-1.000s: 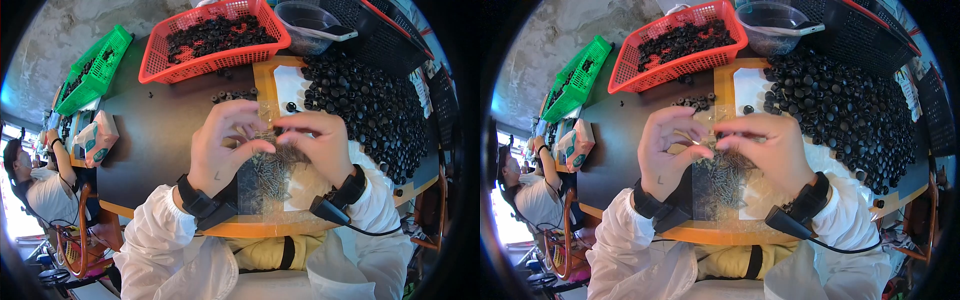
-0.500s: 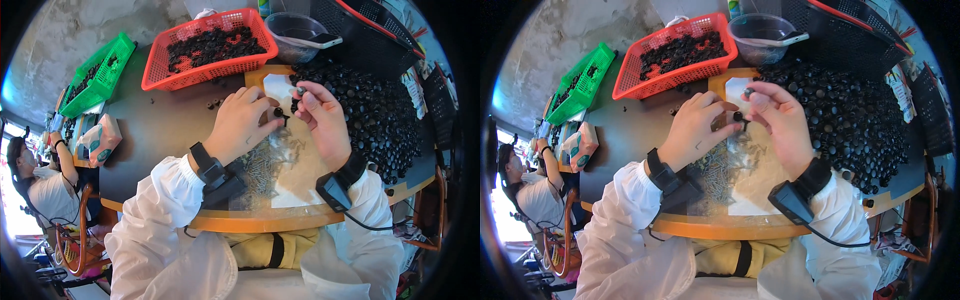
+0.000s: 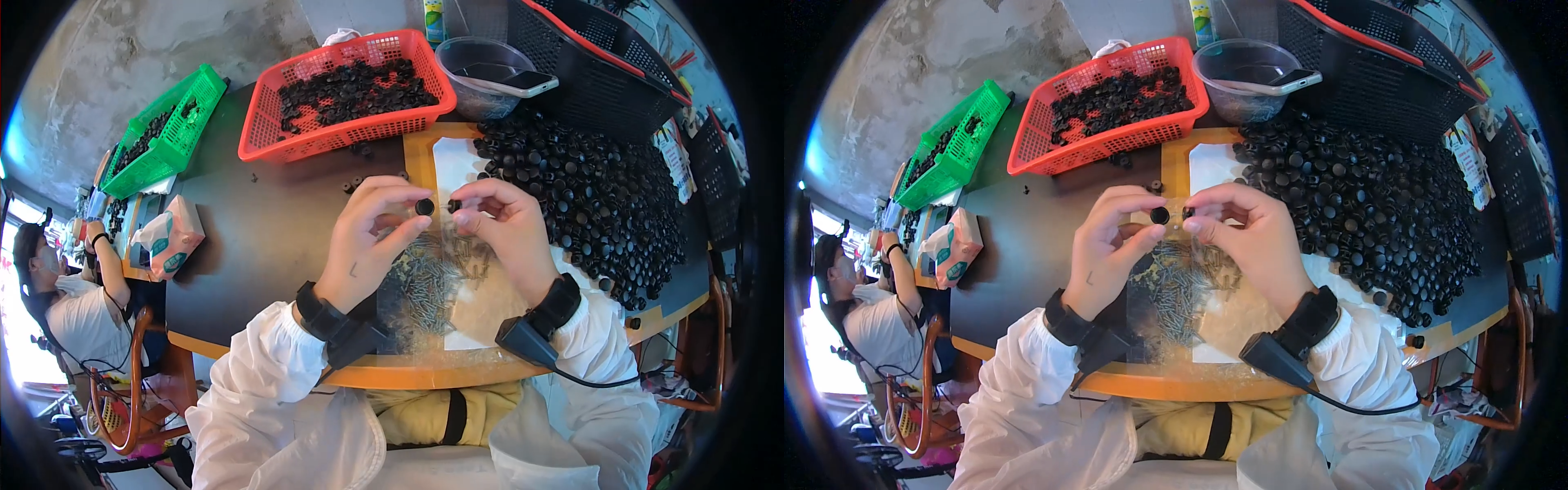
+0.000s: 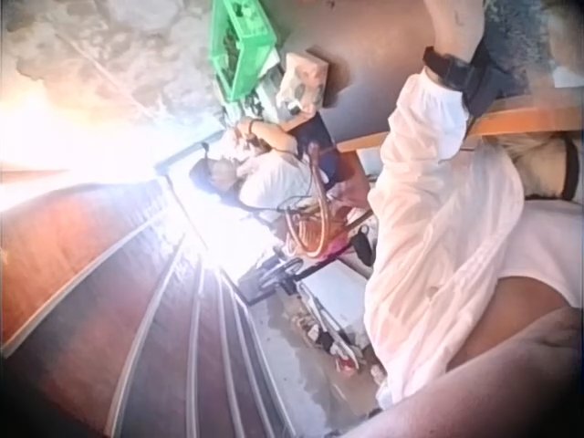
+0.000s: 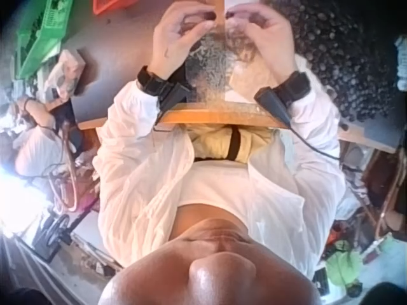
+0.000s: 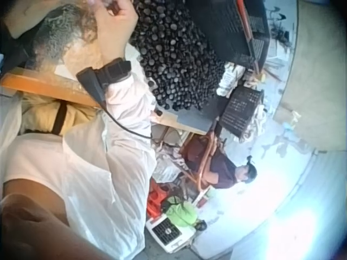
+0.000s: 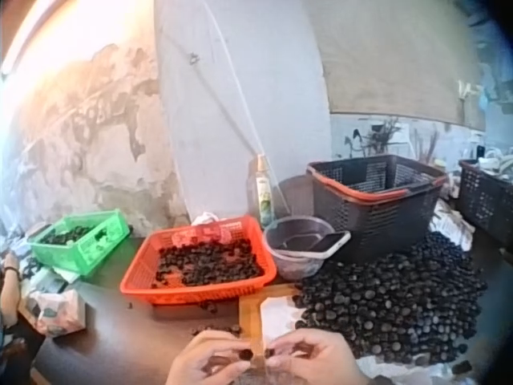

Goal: Assembling small plastic shoe components by manually inserting metal pins into them.

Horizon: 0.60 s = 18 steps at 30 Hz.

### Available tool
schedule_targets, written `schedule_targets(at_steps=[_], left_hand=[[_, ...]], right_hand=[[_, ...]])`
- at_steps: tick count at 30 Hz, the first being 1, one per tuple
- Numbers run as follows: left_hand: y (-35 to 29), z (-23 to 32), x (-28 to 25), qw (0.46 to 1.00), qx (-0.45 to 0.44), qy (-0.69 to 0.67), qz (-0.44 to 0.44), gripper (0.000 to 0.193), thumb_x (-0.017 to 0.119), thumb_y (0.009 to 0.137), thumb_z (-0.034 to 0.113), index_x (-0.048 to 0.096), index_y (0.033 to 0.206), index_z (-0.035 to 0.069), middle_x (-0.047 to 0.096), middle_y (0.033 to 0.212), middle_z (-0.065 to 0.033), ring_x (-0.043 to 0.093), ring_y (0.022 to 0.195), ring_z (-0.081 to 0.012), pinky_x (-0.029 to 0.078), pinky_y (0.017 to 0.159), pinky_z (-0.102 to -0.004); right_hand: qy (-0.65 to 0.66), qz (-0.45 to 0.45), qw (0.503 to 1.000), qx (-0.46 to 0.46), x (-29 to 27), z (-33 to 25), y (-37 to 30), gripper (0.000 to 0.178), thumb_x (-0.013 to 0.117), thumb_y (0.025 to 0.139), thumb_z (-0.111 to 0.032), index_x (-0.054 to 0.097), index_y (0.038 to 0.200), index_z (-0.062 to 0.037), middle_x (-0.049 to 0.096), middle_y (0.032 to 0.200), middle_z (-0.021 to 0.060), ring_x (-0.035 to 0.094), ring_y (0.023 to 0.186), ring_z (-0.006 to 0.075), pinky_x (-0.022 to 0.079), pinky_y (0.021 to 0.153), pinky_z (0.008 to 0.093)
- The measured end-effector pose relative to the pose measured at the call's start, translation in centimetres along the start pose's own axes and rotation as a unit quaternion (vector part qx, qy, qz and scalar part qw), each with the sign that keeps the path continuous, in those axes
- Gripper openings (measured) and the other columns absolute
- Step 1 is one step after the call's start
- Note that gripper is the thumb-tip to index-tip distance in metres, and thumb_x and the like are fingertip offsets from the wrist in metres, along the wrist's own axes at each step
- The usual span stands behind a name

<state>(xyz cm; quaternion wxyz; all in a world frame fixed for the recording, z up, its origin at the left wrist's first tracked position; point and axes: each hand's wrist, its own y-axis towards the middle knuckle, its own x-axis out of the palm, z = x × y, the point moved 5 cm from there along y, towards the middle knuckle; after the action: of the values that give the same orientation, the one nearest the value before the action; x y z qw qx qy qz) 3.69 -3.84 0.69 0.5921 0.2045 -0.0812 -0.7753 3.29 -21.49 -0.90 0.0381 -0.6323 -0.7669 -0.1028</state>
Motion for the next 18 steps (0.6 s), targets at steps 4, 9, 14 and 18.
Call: schedule_targets(at_steps=[4, 9, 14, 18], left_hand=[[-0.3, -0.4, -0.3, 0.995, -0.059, -0.076, -0.01, 0.028, 0.064, 0.087, 0.003, 0.062, 0.116, 0.005, 0.052, 0.112, -0.0045, 0.057, 0.096, -0.0115, 0.051, 0.081, -0.0253], [-0.4, -0.3, 0.2, 0.996, -0.049, -0.062, -0.048, 0.031, 0.062, 0.09, 0.006, 0.06, 0.12, 0.004, 0.054, 0.108, -0.0056, 0.057, 0.092, -0.0117, 0.051, 0.079, -0.0245], [-0.6, -0.5, 0.6, 0.989, -0.088, -0.112, -0.045, 0.026, 0.065, 0.088, 0.006, 0.06, 0.114, 0.003, 0.055, 0.099, -0.0028, 0.057, 0.086, -0.0091, 0.05, 0.075, -0.0227], [-0.7, -1.1, 0.7, 0.986, -0.099, -0.127, -0.043, 0.025, 0.069, 0.085, 0.004, 0.061, 0.108, 0.004, 0.056, 0.093, -0.0003, 0.057, 0.083, -0.0071, 0.049, 0.073, -0.0207]], right_hand=[[-0.077, 0.006, 0.997, -0.029, 0.8, -0.5, -0.1, 0.019, 0.072, 0.079, 0.0, 0.067, 0.098, -0.0019, 0.066, 0.091, 0.0014, 0.058, 0.079, 0.0053, 0.048, 0.072, 0.0203], [-0.074, 0.016, 0.996, -0.054, 0.6, -0.8, -0.4, 0.02, 0.072, 0.079, 0.001, 0.067, 0.098, -0.0011, 0.066, 0.093, 0.0026, 0.059, 0.08, 0.0062, 0.049, 0.072, 0.0205], [-0.07, 0.013, 0.996, -0.045, 1.1, -1.0, -0.9, 0.02, 0.071, 0.08, 0.003, 0.067, 0.099, -0.0005, 0.067, 0.095, 0.0037, 0.062, 0.083, 0.0073, 0.051, 0.073, 0.0211], [-0.096, 0.009, 0.995, -0.023, 1.2, -0.9, -0.7, 0.021, 0.069, 0.08, 0.004, 0.067, 0.1, -0.0001, 0.068, 0.095, 0.0049, 0.063, 0.083, 0.0084, 0.051, 0.074, 0.0219]])
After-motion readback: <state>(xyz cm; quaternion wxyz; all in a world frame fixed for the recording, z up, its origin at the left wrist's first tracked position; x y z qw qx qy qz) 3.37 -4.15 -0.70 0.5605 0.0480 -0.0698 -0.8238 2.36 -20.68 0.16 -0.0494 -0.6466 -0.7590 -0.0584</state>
